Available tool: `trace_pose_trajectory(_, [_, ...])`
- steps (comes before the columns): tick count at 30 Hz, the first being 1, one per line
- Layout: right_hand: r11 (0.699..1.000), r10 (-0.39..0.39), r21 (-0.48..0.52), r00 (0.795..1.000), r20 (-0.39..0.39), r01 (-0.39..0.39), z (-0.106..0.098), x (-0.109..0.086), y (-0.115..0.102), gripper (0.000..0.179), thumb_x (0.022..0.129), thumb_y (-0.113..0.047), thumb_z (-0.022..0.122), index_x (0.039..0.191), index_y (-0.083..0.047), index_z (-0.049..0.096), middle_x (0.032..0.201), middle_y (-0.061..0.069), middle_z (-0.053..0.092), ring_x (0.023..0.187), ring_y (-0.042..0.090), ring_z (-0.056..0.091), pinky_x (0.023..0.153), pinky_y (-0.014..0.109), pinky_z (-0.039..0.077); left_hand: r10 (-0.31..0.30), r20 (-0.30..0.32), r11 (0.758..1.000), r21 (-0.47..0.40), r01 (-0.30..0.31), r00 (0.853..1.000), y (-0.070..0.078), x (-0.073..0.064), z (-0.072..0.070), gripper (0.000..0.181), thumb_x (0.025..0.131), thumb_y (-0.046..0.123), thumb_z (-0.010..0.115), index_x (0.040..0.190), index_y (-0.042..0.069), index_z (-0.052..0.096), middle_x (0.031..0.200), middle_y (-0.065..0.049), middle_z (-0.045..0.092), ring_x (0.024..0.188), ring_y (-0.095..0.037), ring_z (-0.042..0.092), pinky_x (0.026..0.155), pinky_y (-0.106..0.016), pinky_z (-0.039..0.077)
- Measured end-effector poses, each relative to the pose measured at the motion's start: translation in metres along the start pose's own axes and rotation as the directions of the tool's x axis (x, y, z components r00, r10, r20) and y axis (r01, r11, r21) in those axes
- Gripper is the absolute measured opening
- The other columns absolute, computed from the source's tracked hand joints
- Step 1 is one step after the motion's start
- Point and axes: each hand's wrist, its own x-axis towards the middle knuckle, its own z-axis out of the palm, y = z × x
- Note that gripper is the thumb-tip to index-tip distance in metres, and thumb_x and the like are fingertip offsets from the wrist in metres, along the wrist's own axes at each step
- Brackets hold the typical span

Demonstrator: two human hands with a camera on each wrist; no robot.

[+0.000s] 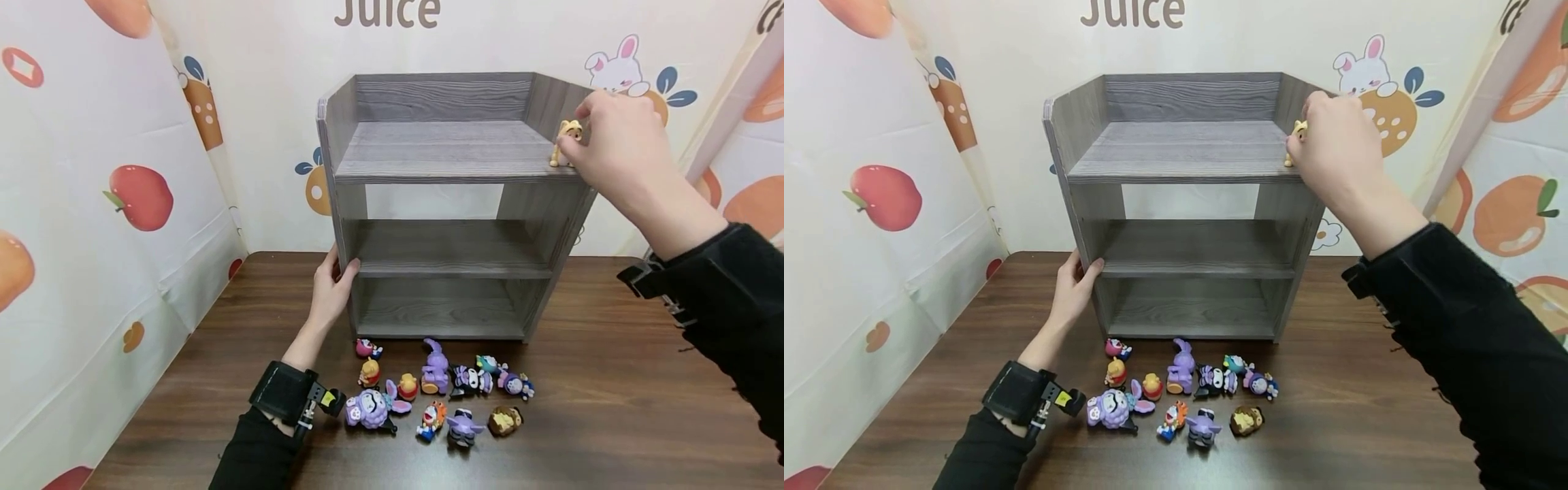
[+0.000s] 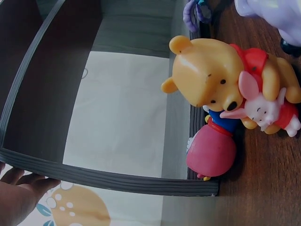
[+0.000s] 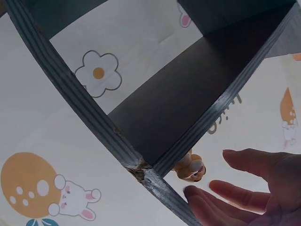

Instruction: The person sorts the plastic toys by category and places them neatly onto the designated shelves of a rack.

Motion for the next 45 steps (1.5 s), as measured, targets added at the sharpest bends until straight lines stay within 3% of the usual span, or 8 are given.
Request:
trace_pose_trajectory(10, [0.990, -0.105, 0.065, 0.971, -0.213, 0.121, 0.005, -0.044, 0.005, 0.028, 0.083, -0.014, 0.057, 0.099, 0.009, 0.058, 0.083, 0.025, 0.058, 0.076, 0.035, 0.050, 0.067, 0.045, 0.031, 0.009, -0.004, 1.000, -0.004, -0.009, 1.000, 0.000, 0.000, -0.001, 0.050, 0.087, -0.003, 0.045, 0.135, -0.004, 0.030, 0.126, -0.029, 0.041, 0.109, -0.036, 0.046, 0.086, -0.048, 0.039])
trace_pose_trajectory(22, [0.921, -0.327, 0.098, 0.886, -0.329, 0.377, 0.033, -0.105, 0.000, 0.015, 0.073, -0.002, 0.064, 0.086, 0.003, 0.061, 0.074, 0.013, 0.058, 0.066, 0.024, 0.053, 0.056, 0.033, 0.036, 0.011, -0.005, 1.000, -0.004, -0.011, 1.000, 0.000, 0.000, 0.001, 0.050, 0.087, -0.004, 0.045, 0.135, -0.004, 0.031, 0.125, -0.029, 0.042, 0.108, -0.036, 0.047, 0.086, -0.048, 0.039])
trace_pose_trajectory(25, [0.904, -0.362, 0.111, 0.877, -0.316, 0.413, 0.040, -0.120, -0.002, 0.019, 0.081, -0.017, 0.057, 0.085, 0.000, 0.062, 0.073, 0.009, 0.058, 0.064, 0.021, 0.054, 0.053, 0.034, 0.039, 0.015, -0.005, 1.000, -0.007, -0.015, 1.000, 0.000, 0.000, 0.001, 0.050, 0.087, -0.004, 0.045, 0.135, -0.004, 0.031, 0.126, -0.029, 0.041, 0.109, -0.037, 0.046, 0.086, -0.048, 0.038])
trace_pose_trajectory(29, [0.890, -0.395, 0.113, 0.871, -0.292, 0.442, 0.050, -0.141, -0.005, 0.044, 0.090, -0.040, 0.039, 0.083, -0.004, 0.062, 0.074, 0.004, 0.058, 0.059, 0.014, 0.051, 0.047, 0.031, 0.038, 0.013, -0.007, 1.000, 0.000, -0.013, 1.000, 0.000, 0.000, 0.001, 0.050, 0.087, -0.004, 0.045, 0.135, -0.004, 0.031, 0.126, -0.029, 0.041, 0.110, -0.038, 0.045, 0.086, -0.049, 0.038])
trace_pose_trajectory(35, [0.882, -0.414, 0.145, 0.884, -0.216, 0.448, 0.064, -0.170, -0.005, 0.046, 0.091, -0.047, 0.033, 0.081, -0.012, 0.062, 0.074, -0.006, 0.058, 0.057, 0.007, 0.050, 0.048, 0.025, 0.040, 0.014, -0.006, 1.000, 0.008, -0.014, 1.000, 0.000, -0.001, 0.000, 0.050, 0.086, -0.003, 0.046, 0.134, -0.004, 0.032, 0.126, -0.028, 0.041, 0.110, -0.036, 0.045, 0.087, -0.048, 0.038])
trace_pose_trajectory(40, [0.858, -0.426, 0.264, 0.897, -0.114, 0.441, 0.079, -0.189, 0.003, 0.033, 0.089, -0.043, 0.044, 0.081, -0.016, 0.061, 0.075, -0.010, 0.059, 0.061, 0.003, 0.053, 0.051, 0.016, 0.040, 0.018, -0.005, 1.000, 0.013, -0.018, 1.000, 0.000, 0.000, 0.000, 0.049, 0.086, -0.003, 0.046, 0.134, -0.004, 0.033, 0.126, -0.028, 0.041, 0.109, -0.035, 0.046, 0.087, -0.048, 0.038])
trace_pose_trajectory(43, [0.841, -0.434, 0.341, 0.900, -0.040, 0.420, 0.089, -0.198, 0.008, 0.011, 0.082, -0.027, 0.062, 0.081, -0.016, 0.060, 0.073, -0.011, 0.059, 0.059, -0.002, 0.050, 0.050, 0.010, 0.039, 0.016, -0.006, 1.000, 0.011, -0.016, 1.000, 0.000, 0.000, 0.000, 0.049, 0.086, -0.003, 0.046, 0.134, -0.004, 0.033, 0.126, -0.028, 0.042, 0.110, -0.035, 0.046, 0.087, -0.048, 0.038])
trace_pose_trajectory(45, [0.832, -0.428, 0.402, 0.903, 0.026, 0.383, 0.095, -0.203, 0.011, 0.013, 0.074, -0.014, 0.070, 0.081, -0.016, 0.060, 0.072, -0.012, 0.058, 0.059, -0.004, 0.049, 0.049, 0.010, 0.039, 0.014, -0.008, 1.000, 0.008, -0.014, 1.000, 0.000, 0.000, 0.000, 0.050, 0.086, -0.003, 0.046, 0.134, -0.004, 0.033, 0.126, -0.028, 0.042, 0.109, -0.034, 0.046, 0.087, -0.048, 0.038])
